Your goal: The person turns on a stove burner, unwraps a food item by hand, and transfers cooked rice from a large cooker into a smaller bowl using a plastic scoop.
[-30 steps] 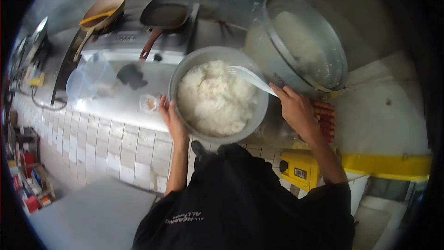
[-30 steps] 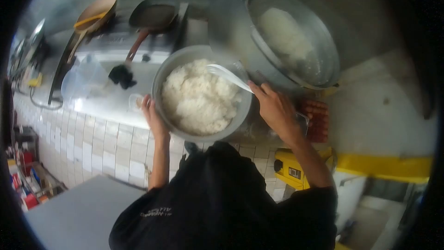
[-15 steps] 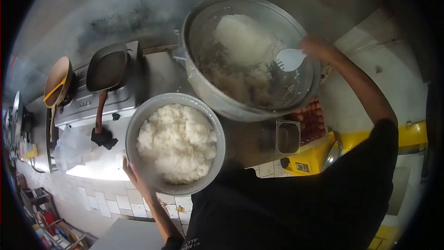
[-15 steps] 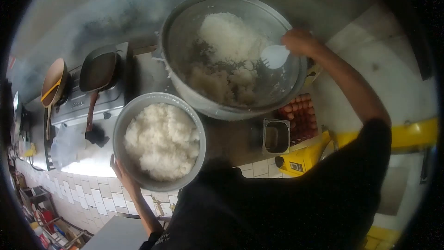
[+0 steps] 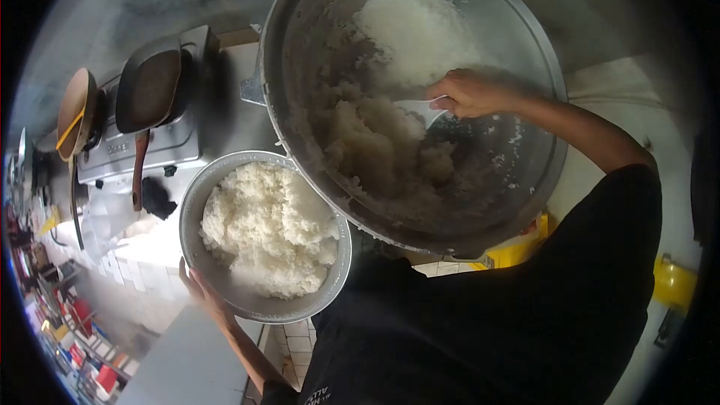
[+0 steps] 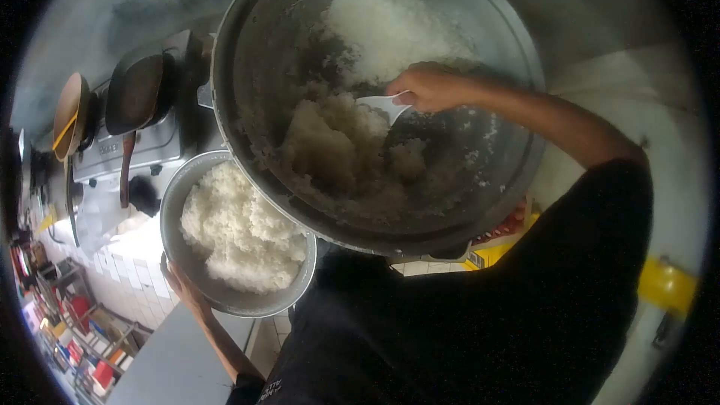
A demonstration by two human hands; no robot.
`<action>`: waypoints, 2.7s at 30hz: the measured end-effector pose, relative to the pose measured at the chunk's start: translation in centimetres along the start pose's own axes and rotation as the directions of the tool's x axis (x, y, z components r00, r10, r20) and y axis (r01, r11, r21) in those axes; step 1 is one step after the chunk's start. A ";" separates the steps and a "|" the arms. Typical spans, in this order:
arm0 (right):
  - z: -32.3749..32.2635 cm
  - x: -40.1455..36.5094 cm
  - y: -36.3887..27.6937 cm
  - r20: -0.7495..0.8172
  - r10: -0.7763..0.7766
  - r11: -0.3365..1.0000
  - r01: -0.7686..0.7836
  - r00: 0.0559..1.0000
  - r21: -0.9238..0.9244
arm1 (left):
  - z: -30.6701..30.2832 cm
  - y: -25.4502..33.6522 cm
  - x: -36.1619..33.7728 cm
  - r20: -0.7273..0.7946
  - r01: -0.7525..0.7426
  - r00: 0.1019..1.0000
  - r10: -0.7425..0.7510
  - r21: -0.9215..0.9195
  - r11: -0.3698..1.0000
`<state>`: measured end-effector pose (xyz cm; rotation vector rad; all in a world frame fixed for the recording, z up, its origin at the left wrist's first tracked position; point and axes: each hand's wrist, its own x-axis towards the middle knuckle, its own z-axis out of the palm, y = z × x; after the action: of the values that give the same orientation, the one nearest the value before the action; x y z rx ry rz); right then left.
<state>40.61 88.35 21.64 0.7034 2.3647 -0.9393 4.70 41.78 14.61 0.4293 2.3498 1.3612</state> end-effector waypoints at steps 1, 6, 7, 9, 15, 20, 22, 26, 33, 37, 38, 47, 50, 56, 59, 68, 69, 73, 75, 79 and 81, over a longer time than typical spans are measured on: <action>0.3 0.5 0.1 0.015 -0.015 1.000 0.015 1.000 -0.002 | -0.2 -0.2 0.2 0.020 -0.013 1.000 0.013 0.025 1.000; 1.6 2.1 -0.8 -0.051 -0.098 0.984 0.105 0.994 0.144 | -0.2 -1.2 0.5 -0.034 0.004 0.999 -0.004 0.009 1.000; 2.0 2.5 -0.9 -0.044 -0.113 0.984 0.118 0.993 0.134 | -0.3 -1.8 0.8 -0.038 -0.007 0.999 0.007 0.018 1.000; 3.6 3.3 -0.5 -0.144 -0.118 0.965 0.148 0.982 0.218 | -0.1 -2.0 0.6 -0.051 -0.011 0.999 0.013 0.023 1.000; 1.7 3.6 -1.7 -0.111 -0.203 0.928 0.227 0.973 0.296 | -0.2 -1.4 0.3 -0.091 -0.035 0.995 0.036 0.013 0.999; 2.7 2.4 -1.1 -0.139 -0.189 0.882 0.230 0.972 0.411 | -0.3 -1.6 0.4 -0.095 -0.027 0.995 0.036 0.098 0.995; 3.1 2.8 0.2 -0.131 -0.185 0.879 0.224 0.974 0.422 | -0.3 -2.1 0.2 -0.139 -0.033 0.989 0.047 0.099 0.995; 2.5 1.5 0.0 -0.170 -0.131 0.827 0.202 0.977 0.525 | -0.4 -1.6 0.0 -0.124 -0.052 0.990 0.061 0.079 0.996; -2.8 -2.7 -1.7 -0.296 0.065 0.898 0.074 0.953 0.434 | -0.7 -1.8 -0.1 -0.098 -0.039 0.994 0.036 -0.027 0.999; -5.3 -7.6 -8.7 -0.606 -0.045 0.889 0.308 0.794 0.338 | -1.3 -3.1 0.2 -0.108 -0.061 0.992 0.060 -0.006 0.998; -5.5 -8.7 -9.8 -0.628 0.005 0.847 0.330 0.778 0.416 | -1.2 -3.3 0.2 -0.113 -0.115 0.987 0.111 -0.027 0.993; 3.7 -7.4 -28.9 -0.705 -0.163 0.947 -0.091 0.690 -0.308 | -1.8 -4.1 0.5 0.116 0.001 0.986 0.117 -0.717 0.697; 13.2 0.4 -33.1 -0.639 -0.190 0.742 -0.318 0.745 -0.591 | -3.6 -4.4 2.6 0.189 0.088 0.978 0.092 -0.766 0.637; 24.5 10.1 -35.8 -0.821 -0.069 0.686 -0.570 0.567 -0.451 | -4.6 -3.6 7.6 0.491 0.313 0.844 0.214 -0.776 0.547; 22.4 6.2 -35.7 -0.788 -0.008 0.781 -0.488 0.616 -0.389 | -4.4 -3.9 7.2 0.481 0.269 0.854 0.201 -0.737 0.620; 13.4 -3.0 -42.8 -0.644 -0.118 0.704 -0.393 0.756 -0.591 | -3.4 -4.5 7.4 0.363 0.202 0.909 0.203 -0.812 0.547; 13.2 -1.9 -43.6 -0.564 -0.048 0.687 -0.383 0.824 -0.618 | -3.5 -4.3 7.1 0.345 0.192 0.921 0.182 -0.806 0.560; 13.1 3.6 -42.6 -0.386 -0.076 0.601 -0.266 0.919 -0.753 | -2.4 -3.9 6.5 0.243 0.090 0.955 0.172 -0.786 0.611; 13.9 6.3 -41.5 -0.360 -0.110 0.643 -0.210 0.927 -0.736 | -2.4 -3.6 6.0 0.207 0.085 0.970 0.129 -0.782 0.618; 17.1 9.1 -47.8 -0.159 0.132 0.768 -0.202 0.978 -0.607 | -2.7 -3.2 6.3 0.219 0.069 0.963 0.157 -0.763 0.642; 20.9 9.9 -47.6 -0.212 -0.009 0.687 -0.148 0.977 -0.712 | -1.7 -4.0 6.9 0.221 0.053 0.953 0.205 -0.792 0.609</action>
<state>9.00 45.98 24.65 0.5573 2.5601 0.1692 -2.48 41.67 10.68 0.4080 1.2820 2.0406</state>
